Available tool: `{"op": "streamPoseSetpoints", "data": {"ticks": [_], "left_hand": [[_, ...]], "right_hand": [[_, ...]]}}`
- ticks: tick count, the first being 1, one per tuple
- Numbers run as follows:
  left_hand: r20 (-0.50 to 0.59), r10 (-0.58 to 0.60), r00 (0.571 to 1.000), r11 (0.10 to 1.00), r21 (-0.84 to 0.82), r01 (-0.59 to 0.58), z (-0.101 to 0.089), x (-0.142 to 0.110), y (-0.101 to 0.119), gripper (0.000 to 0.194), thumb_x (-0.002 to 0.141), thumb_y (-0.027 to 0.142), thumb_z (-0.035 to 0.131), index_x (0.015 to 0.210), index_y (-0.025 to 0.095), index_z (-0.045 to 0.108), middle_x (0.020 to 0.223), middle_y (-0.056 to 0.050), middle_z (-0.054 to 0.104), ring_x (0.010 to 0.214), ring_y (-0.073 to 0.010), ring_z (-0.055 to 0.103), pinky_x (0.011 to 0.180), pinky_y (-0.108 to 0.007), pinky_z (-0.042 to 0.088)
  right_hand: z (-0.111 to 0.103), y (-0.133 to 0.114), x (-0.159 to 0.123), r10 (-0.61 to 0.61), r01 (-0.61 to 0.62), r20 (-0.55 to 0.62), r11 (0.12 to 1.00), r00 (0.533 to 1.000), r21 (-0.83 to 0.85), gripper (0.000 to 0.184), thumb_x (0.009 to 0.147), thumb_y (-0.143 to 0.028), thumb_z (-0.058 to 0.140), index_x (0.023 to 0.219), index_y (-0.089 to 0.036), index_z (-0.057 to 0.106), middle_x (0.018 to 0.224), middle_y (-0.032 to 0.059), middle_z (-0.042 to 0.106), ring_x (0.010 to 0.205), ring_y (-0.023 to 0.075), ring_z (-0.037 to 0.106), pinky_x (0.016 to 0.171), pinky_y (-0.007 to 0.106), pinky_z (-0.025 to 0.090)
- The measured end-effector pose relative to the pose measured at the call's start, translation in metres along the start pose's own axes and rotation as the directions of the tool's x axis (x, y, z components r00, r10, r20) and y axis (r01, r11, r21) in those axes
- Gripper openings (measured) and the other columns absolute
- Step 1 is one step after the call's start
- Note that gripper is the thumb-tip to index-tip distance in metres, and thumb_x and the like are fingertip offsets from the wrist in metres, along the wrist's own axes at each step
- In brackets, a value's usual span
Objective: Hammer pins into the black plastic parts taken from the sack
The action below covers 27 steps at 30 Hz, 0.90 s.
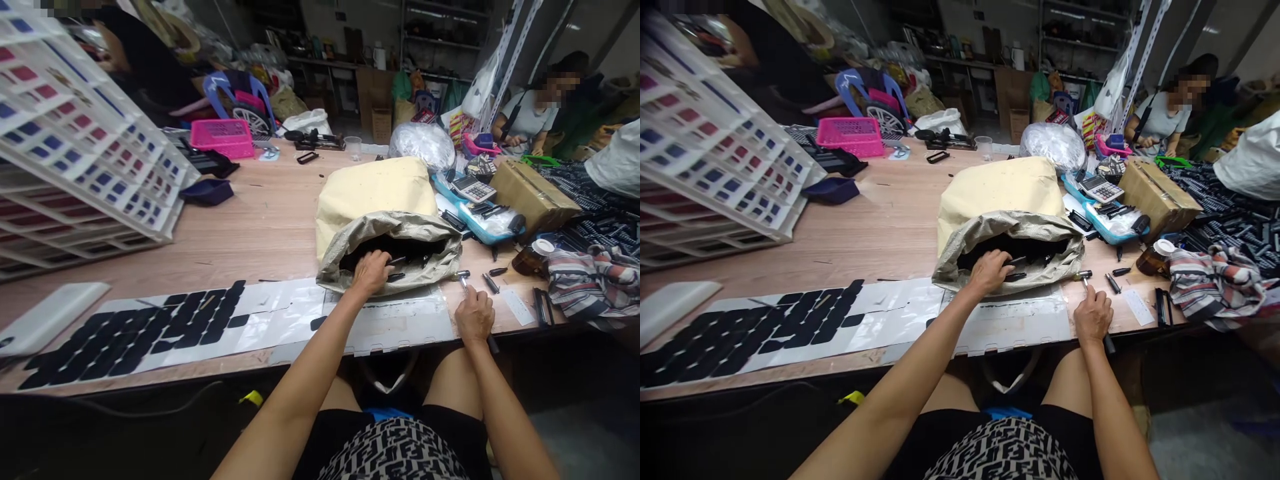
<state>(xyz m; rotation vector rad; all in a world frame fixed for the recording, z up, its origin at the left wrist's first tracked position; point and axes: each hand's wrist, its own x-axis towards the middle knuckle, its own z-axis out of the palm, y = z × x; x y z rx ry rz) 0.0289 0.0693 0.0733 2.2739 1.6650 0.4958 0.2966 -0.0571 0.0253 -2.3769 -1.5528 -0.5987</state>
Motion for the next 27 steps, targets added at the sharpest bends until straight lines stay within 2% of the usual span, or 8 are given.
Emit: {"op": "streamPoseSetpoints", "data": {"ticks": [2,4,8,11,15,19,23,27], "left_hand": [[-0.126,0.129,0.983,0.984,-0.108,-0.143,-0.005,-0.024,0.000,0.019,0.092,0.032,0.060,0.108,0.023,0.068,0.102,-0.006,0.068,0.097,-0.0225,0.059,0.087,-0.034,0.045],[-0.157,0.226,0.961,0.939,-0.227,-0.258,-0.001,-0.053,-0.003,0.018,0.092,0.032,0.062,0.106,0.023,0.068,0.096,-0.004,0.068,0.090,-0.0201,0.058,0.083,-0.032,0.045],[-0.102,0.247,0.964,0.915,-0.304,-0.267,0.027,-0.096,-0.016,0.015,0.090,0.028,0.065,0.102,0.022,0.071,0.089,-0.003,0.067,0.087,-0.0198,0.056,0.082,-0.033,0.044],[-0.083,0.182,0.980,0.930,-0.310,-0.199,0.047,-0.103,-0.024,0.017,0.087,0.027,0.069,0.103,0.022,0.072,0.089,-0.003,0.066,0.089,-0.0205,0.055,0.084,-0.034,0.043],[-0.073,0.188,0.979,0.925,-0.323,-0.201,0.051,-0.098,-0.027,0.025,0.084,0.032,0.073,0.107,0.022,0.071,0.091,-0.003,0.065,0.090,-0.0206,0.055,0.084,-0.034,0.042],[-0.065,0.184,0.981,0.928,-0.319,-0.195,0.050,-0.095,-0.027,0.022,0.084,0.035,0.073,0.103,0.023,0.072,0.090,-0.003,0.064,0.089,-0.0205,0.054,0.082,-0.034,0.041],[-0.074,0.170,0.983,0.922,-0.340,-0.185,0.053,-0.096,-0.029,0.021,0.086,0.035,0.072,0.102,0.023,0.073,0.089,-0.003,0.064,0.090,-0.0203,0.055,0.082,-0.034,0.041],[-0.089,0.170,0.981,0.917,-0.352,-0.190,0.054,-0.096,-0.030,0.021,0.085,0.034,0.072,0.104,0.024,0.075,0.092,-0.003,0.065,0.091,-0.0203,0.055,0.082,-0.034,0.041]], "right_hand": [[-0.001,0.000,0.000,0.006,-0.006,0.001,1.000,1.000,0.008,0.036,0.091,-0.020,0.048,0.124,-0.022,0.062,0.098,0.0089,0.054,0.090,0.0224,0.046,0.068,0.033,0.028],[-0.002,-0.001,-0.001,0.015,-0.015,0.007,1.000,1.000,0.019,0.036,0.092,-0.020,0.048,0.125,-0.022,0.062,0.097,0.0091,0.054,0.090,0.0223,0.046,0.068,0.033,0.028],[-0.003,-0.002,0.001,0.020,-0.021,0.029,0.999,0.999,0.037,0.036,0.094,-0.021,0.047,0.125,-0.021,0.063,0.098,0.0098,0.054,0.090,0.0222,0.047,0.069,0.032,0.029],[-0.003,0.001,0.004,0.025,-0.027,0.029,0.997,0.999,0.074,0.036,0.095,-0.021,0.044,0.124,-0.021,0.065,0.098,0.0102,0.055,0.090,0.0220,0.048,0.071,0.032,0.031],[-0.012,0.007,-0.001,0.105,-0.108,0.027,0.968,0.994,0.227,0.040,0.093,-0.019,0.043,0.125,-0.021,0.067,0.097,0.0100,0.058,0.089,0.0216,0.051,0.073,0.032,0.035],[-0.040,-0.001,-0.030,0.213,-0.193,0.025,0.821,0.977,0.537,0.041,0.092,-0.026,0.044,0.127,-0.018,0.064,0.102,0.0103,0.062,0.086,0.0210,0.056,0.077,0.033,0.043],[-0.071,-0.033,-0.065,-0.059,-0.065,0.124,0.593,0.991,0.803,0.038,0.095,-0.033,0.047,0.126,-0.019,0.063,0.107,0.0093,0.066,0.092,0.0196,0.061,0.082,0.033,0.051],[-0.084,-0.066,-0.081,-0.284,0.060,0.100,0.507,0.954,0.860,0.036,0.098,-0.028,0.044,0.126,-0.020,0.065,0.107,0.0091,0.067,0.099,0.0184,0.064,0.091,0.034,0.052]]}}
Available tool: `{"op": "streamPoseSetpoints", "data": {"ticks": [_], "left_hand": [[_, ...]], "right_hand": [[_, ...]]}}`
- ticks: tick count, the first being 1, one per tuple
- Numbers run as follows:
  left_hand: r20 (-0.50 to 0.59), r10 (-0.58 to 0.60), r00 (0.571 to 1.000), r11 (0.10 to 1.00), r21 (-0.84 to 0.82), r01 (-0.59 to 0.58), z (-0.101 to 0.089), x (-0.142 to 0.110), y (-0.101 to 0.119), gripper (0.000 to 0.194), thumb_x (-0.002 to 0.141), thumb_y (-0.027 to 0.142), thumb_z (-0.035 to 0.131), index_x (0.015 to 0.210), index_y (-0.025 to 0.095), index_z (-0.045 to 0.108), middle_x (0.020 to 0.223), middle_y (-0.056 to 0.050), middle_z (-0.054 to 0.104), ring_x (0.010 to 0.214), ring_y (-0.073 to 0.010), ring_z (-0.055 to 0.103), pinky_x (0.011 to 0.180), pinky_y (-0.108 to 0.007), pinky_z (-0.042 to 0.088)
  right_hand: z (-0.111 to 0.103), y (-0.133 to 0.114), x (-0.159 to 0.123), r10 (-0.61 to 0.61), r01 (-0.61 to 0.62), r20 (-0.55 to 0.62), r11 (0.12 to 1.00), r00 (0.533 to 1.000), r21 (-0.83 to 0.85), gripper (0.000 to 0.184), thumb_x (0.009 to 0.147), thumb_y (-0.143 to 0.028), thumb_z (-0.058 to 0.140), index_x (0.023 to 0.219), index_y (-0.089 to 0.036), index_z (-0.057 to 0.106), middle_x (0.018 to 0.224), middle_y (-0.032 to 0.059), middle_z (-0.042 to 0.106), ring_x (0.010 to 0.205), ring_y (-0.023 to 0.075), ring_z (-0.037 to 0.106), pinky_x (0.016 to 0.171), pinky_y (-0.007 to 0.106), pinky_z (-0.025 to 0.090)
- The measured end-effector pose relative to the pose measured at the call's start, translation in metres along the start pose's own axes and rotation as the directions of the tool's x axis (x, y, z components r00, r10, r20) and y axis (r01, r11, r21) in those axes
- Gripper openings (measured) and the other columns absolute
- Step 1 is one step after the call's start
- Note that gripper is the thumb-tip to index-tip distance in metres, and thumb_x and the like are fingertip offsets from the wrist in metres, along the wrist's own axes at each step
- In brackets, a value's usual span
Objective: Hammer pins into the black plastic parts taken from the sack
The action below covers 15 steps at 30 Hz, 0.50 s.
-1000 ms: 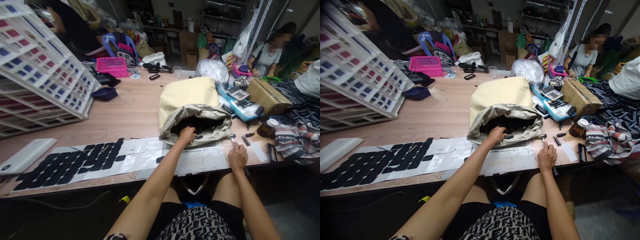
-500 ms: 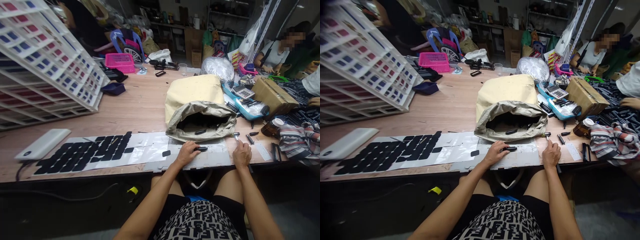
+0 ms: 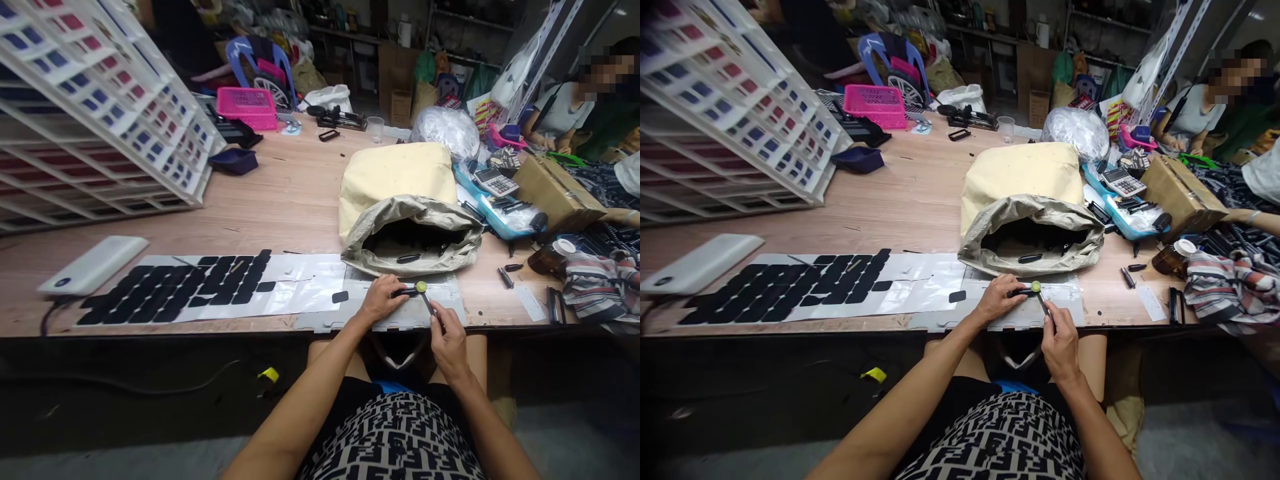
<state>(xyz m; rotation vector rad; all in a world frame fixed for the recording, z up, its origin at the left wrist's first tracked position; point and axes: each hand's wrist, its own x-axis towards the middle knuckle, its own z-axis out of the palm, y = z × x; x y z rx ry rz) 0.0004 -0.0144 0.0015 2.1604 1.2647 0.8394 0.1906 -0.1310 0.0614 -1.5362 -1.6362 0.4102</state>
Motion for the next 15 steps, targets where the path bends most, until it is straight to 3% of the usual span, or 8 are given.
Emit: {"op": "streamPoseSetpoints", "data": {"ticks": [6,12,15], "left_hand": [[-0.013,0.001,1.000,1.000,-0.009,-0.002,0.001,0.001,-0.001,0.017,0.085,0.032,0.072,0.100,0.025,0.076,0.089,-0.002,0.065,0.087,-0.0189,0.055,0.080,-0.033,0.041],[-0.015,0.000,1.000,1.000,-0.018,-0.001,0.001,0.001,-0.001,0.019,0.084,0.035,0.073,0.101,0.025,0.077,0.090,-0.002,0.065,0.087,-0.0191,0.054,0.081,-0.034,0.042],[-0.009,-0.012,1.000,1.000,-0.011,0.012,0.000,0.000,0.000,0.019,0.085,0.034,0.072,0.101,0.026,0.077,0.091,-0.003,0.066,0.089,-0.0197,0.055,0.081,-0.035,0.042]], "right_hand": [[0.015,-0.001,0.004,-0.070,0.075,0.062,0.992,0.996,-0.099,0.038,0.098,-0.022,0.042,0.129,-0.019,0.064,0.103,0.0087,0.067,0.096,0.0171,0.065,0.090,0.030,0.053],[0.010,0.001,0.004,-0.050,0.047,-0.019,0.990,0.999,-0.134,0.037,0.099,-0.023,0.042,0.129,-0.019,0.063,0.104,0.0095,0.067,0.097,0.0178,0.064,0.091,0.031,0.052],[0.009,0.001,0.003,-0.035,0.037,0.017,0.989,0.999,-0.145,0.038,0.099,-0.024,0.040,0.129,-0.020,0.063,0.105,0.0095,0.067,0.097,0.0181,0.064,0.091,0.032,0.052]]}}
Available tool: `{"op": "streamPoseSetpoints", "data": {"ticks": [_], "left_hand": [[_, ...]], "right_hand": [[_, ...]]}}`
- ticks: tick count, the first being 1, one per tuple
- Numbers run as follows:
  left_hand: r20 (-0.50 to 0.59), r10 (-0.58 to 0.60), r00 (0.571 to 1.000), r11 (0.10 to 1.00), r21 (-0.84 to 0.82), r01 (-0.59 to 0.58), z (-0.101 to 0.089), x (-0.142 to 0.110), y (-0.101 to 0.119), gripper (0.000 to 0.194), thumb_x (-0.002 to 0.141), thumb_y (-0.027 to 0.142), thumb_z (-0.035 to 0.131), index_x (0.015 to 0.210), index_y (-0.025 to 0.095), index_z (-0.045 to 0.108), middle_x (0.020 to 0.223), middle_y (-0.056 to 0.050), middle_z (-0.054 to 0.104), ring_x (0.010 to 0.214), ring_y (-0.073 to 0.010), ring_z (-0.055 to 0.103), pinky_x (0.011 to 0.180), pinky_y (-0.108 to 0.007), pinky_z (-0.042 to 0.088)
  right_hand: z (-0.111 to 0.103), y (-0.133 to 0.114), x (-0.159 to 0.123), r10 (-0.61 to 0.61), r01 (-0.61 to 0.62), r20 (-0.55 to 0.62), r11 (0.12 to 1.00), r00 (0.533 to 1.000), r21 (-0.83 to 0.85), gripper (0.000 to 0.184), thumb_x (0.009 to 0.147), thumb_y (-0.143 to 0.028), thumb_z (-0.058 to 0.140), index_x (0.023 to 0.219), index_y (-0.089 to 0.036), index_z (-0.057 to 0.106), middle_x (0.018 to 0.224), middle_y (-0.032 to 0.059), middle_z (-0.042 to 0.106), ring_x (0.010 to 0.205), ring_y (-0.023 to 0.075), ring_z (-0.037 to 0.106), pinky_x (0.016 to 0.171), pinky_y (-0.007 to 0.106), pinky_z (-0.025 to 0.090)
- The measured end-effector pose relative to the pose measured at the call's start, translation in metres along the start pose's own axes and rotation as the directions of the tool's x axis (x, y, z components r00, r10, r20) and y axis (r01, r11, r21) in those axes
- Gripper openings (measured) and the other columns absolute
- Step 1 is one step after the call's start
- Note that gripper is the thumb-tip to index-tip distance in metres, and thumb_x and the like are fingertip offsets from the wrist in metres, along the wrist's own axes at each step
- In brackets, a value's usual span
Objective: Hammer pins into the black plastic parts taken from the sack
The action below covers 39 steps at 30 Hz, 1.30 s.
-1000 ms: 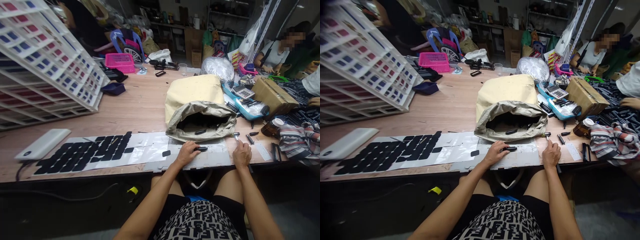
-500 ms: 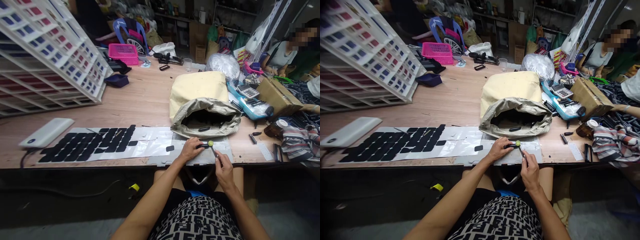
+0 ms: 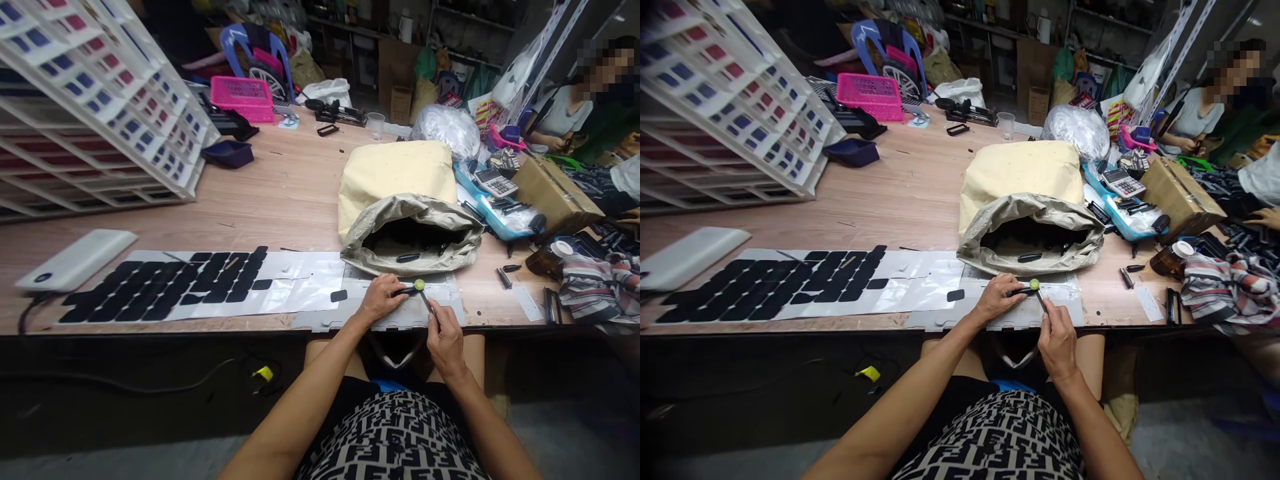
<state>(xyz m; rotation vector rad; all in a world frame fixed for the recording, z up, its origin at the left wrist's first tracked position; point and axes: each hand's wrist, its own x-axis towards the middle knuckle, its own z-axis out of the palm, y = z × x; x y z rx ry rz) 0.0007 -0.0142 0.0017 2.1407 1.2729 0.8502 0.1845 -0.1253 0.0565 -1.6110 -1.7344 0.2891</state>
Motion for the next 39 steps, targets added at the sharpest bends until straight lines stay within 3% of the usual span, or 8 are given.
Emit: {"op": "streamPoseSetpoints", "data": {"ticks": [6,13,17,23,28,32,36,39], "left_hand": [[0.016,-0.008,1.000,1.000,0.020,0.008,-0.001,0.000,0.002,0.018,0.084,0.033,0.072,0.100,0.025,0.076,0.092,-0.003,0.066,0.091,-0.0206,0.056,0.083,-0.035,0.043],[0.002,0.022,1.000,0.998,0.066,-0.022,-0.002,-0.002,0.006,0.018,0.083,0.032,0.072,0.099,0.022,0.071,0.090,-0.003,0.063,0.090,-0.0208,0.056,0.082,-0.035,0.042],[0.019,0.045,0.999,0.990,0.132,-0.047,-0.001,-0.002,0.008,0.032,0.083,0.042,0.073,0.106,0.021,0.068,0.092,-0.003,0.063,0.090,-0.0217,0.055,0.081,-0.035,0.042],[0.002,0.073,0.997,0.968,0.239,-0.071,-0.007,-0.006,0.019,0.027,0.100,0.038,0.048,0.105,0.020,0.066,0.095,-0.007,0.064,0.091,-0.0227,0.057,0.081,-0.037,0.044],[0.074,0.138,0.988,0.990,0.021,-0.140,-0.006,-0.068,0.046,0.030,0.100,0.039,0.042,0.109,0.023,0.066,0.093,-0.009,0.067,0.087,-0.0218,0.062,0.080,-0.035,0.049],[0.261,-0.117,0.958,0.988,-0.070,0.140,0.023,-0.121,0.052,0.030,0.100,0.043,0.042,0.110,0.028,0.066,0.090,-0.004,0.072,0.082,-0.0192,0.068,0.074,-0.029,0.049],[0.309,-0.509,0.804,0.861,0.165,0.482,0.048,-0.129,0.045,0.038,0.099,0.046,0.042,0.088,0.022,0.069,0.069,-0.005,0.068,0.071,-0.0223,0.068,0.064,-0.030,0.044],[0.438,-0.458,0.774,0.886,0.148,0.440,0.034,-0.113,0.057,0.030,0.092,0.043,0.055,0.094,0.019,0.072,0.066,-0.004,0.068,0.068,-0.0217,0.066,0.061,-0.028,0.042]], "right_hand": [[-0.017,0.018,0.008,0.039,-0.042,-0.114,0.999,0.993,-0.025,0.037,0.097,-0.027,0.042,0.126,-0.020,0.064,0.110,0.0094,0.067,0.104,0.0197,0.062,0.096,0.034,0.049],[-0.053,0.095,0.057,0.298,-0.418,-0.324,0.806,0.898,-0.419,0.040,0.091,-0.023,0.046,0.125,-0.021,0.067,0.100,0.0085,0.062,0.091,0.0209,0.055,0.075,0.031,0.039],[-0.044,0.122,0.072,0.251,-0.400,-0.322,0.707,0.913,-0.583,0.038,0.093,-0.019,0.045,0.124,-0.022,0.068,0.095,0.0088,0.058,0.088,0.0200,0.049,0.070,0.031,0.032],[-0.031,0.120,0.069,0.167,-0.328,-0.291,0.642,0.942,-0.693,0.036,0.096,-0.021,0.042,0.124,-0.022,0.066,0.099,0.0105,0.056,0.092,0.0222,0.048,0.069,0.033,0.032],[-0.034,0.119,0.068,0.189,-0.325,-0.268,0.638,0.945,-0.697,0.037,0.096,-0.020,0.042,0.126,-0.022,0.063,0.101,0.0108,0.056,0.094,0.0227,0.048,0.070,0.032,0.032],[-0.032,0.121,0.068,0.172,-0.319,-0.273,0.626,0.947,-0.711,0.036,0.096,-0.020,0.041,0.125,-0.021,0.062,0.100,0.0104,0.055,0.094,0.0232,0.048,0.070,0.033,0.032],[-0.031,0.122,0.067,0.167,-0.313,-0.268,0.621,0.949,-0.719,0.036,0.096,-0.020,0.041,0.125,-0.022,0.062,0.099,0.0100,0.056,0.094,0.0237,0.048,0.069,0.034,0.031],[-0.031,0.122,0.067,0.172,-0.313,-0.266,0.628,0.949,-0.713,0.036,0.095,-0.020,0.043,0.125,-0.022,0.062,0.100,0.0101,0.056,0.095,0.0238,0.048,0.069,0.034,0.031]]}}
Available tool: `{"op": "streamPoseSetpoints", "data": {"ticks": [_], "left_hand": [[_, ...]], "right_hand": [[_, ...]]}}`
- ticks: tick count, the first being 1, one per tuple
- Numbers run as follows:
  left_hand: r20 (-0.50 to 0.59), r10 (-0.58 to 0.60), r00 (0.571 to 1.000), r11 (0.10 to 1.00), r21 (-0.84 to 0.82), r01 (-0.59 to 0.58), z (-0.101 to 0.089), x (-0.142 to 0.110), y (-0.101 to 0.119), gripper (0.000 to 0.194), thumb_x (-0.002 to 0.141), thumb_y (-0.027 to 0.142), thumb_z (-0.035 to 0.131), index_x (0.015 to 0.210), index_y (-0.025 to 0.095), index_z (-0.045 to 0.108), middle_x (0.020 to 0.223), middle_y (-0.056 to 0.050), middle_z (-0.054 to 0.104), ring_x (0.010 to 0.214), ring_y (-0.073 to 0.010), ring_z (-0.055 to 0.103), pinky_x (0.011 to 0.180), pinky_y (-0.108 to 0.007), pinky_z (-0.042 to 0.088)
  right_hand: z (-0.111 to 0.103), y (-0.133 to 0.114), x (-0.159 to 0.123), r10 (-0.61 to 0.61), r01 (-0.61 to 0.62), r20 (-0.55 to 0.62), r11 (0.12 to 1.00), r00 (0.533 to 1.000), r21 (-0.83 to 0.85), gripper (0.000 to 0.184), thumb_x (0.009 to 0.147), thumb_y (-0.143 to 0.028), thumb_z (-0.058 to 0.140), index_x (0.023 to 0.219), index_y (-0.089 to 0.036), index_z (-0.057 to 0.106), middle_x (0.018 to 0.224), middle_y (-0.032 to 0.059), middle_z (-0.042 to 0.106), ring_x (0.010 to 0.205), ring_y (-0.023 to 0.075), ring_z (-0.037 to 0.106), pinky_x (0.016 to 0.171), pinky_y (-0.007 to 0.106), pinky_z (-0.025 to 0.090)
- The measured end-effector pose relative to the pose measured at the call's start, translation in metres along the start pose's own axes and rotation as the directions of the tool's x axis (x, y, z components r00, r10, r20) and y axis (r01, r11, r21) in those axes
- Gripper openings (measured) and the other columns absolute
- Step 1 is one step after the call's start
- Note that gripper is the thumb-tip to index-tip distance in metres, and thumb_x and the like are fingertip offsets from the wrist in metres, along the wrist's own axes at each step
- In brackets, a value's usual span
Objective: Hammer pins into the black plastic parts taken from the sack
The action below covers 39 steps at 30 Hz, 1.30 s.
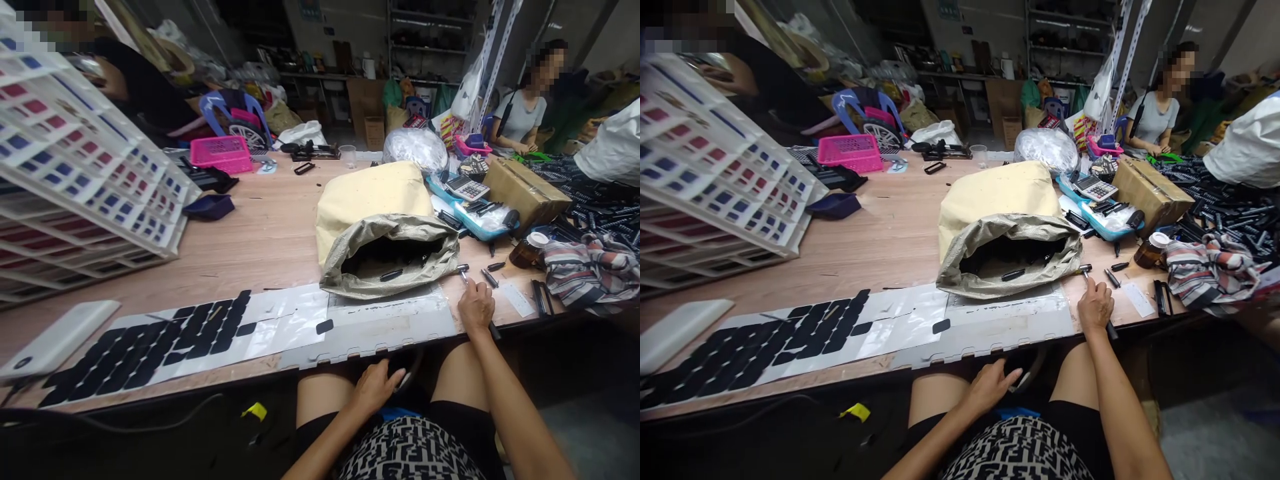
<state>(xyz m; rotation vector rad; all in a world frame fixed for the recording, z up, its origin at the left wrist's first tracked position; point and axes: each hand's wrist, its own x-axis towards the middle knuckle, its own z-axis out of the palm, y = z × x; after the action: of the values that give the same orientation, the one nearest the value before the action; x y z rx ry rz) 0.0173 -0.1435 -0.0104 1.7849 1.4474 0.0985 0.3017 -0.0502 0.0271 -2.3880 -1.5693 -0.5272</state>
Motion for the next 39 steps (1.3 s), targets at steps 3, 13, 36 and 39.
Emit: {"op": "streamPoseSetpoints", "data": {"ticks": [3,13,36,39], "left_hand": [[0.089,0.294,0.952,0.946,-0.170,-0.276,-0.047,0.003,0.029,0.029,0.090,0.044,0.058,0.098,0.022,0.075,0.068,0.000,0.069,0.061,-0.0161,0.062,0.057,-0.025,0.042],[-0.424,0.047,0.904,0.980,0.193,0.040,-0.155,0.163,0.054,0.020,0.075,0.028,0.074,0.094,0.020,0.074,0.098,-0.010,0.068,0.091,-0.0253,0.064,0.072,-0.031,0.048],[-0.505,0.388,0.771,0.883,-0.036,-0.467,-0.077,0.095,0.000,0.022,0.080,0.028,0.078,0.101,0.024,0.075,0.084,-0.001,0.063,0.086,-0.0183,0.058,0.079,-0.031,0.045],[-0.500,0.383,0.777,0.883,-0.048,-0.466,-0.076,0.094,0.000,0.018,0.078,0.028,0.080,0.095,0.022,0.075,0.083,-0.001,0.063,0.086,-0.0182,0.058,0.079,-0.031,0.045]], "right_hand": [[0.000,0.000,0.000,-0.002,0.002,0.004,1.000,1.000,-0.002,0.036,0.095,-0.020,0.043,0.125,-0.022,0.062,0.100,0.0103,0.055,0.095,0.0240,0.047,0.070,0.034,0.031],[-0.001,-0.002,0.002,-0.003,0.004,0.017,1.000,1.000,-0.006,0.035,0.094,-0.019,0.043,0.125,-0.020,0.060,0.100,0.0112,0.054,0.094,0.0238,0.047,0.070,0.033,0.032],[-0.052,-0.014,-0.069,0.091,-0.104,0.058,0.654,0.994,0.750,0.039,0.093,-0.035,0.048,0.122,-0.017,0.068,0.111,0.0119,0.069,0.097,0.0223,0.063,0.087,0.036,0.050],[-0.065,-0.045,-0.091,-0.121,-0.021,0.100,0.531,0.988,0.847,0.035,0.096,-0.032,0.048,0.121,-0.019,0.068,0.112,0.0099,0.070,0.104,0.0205,0.065,0.093,0.035,0.052]]}}
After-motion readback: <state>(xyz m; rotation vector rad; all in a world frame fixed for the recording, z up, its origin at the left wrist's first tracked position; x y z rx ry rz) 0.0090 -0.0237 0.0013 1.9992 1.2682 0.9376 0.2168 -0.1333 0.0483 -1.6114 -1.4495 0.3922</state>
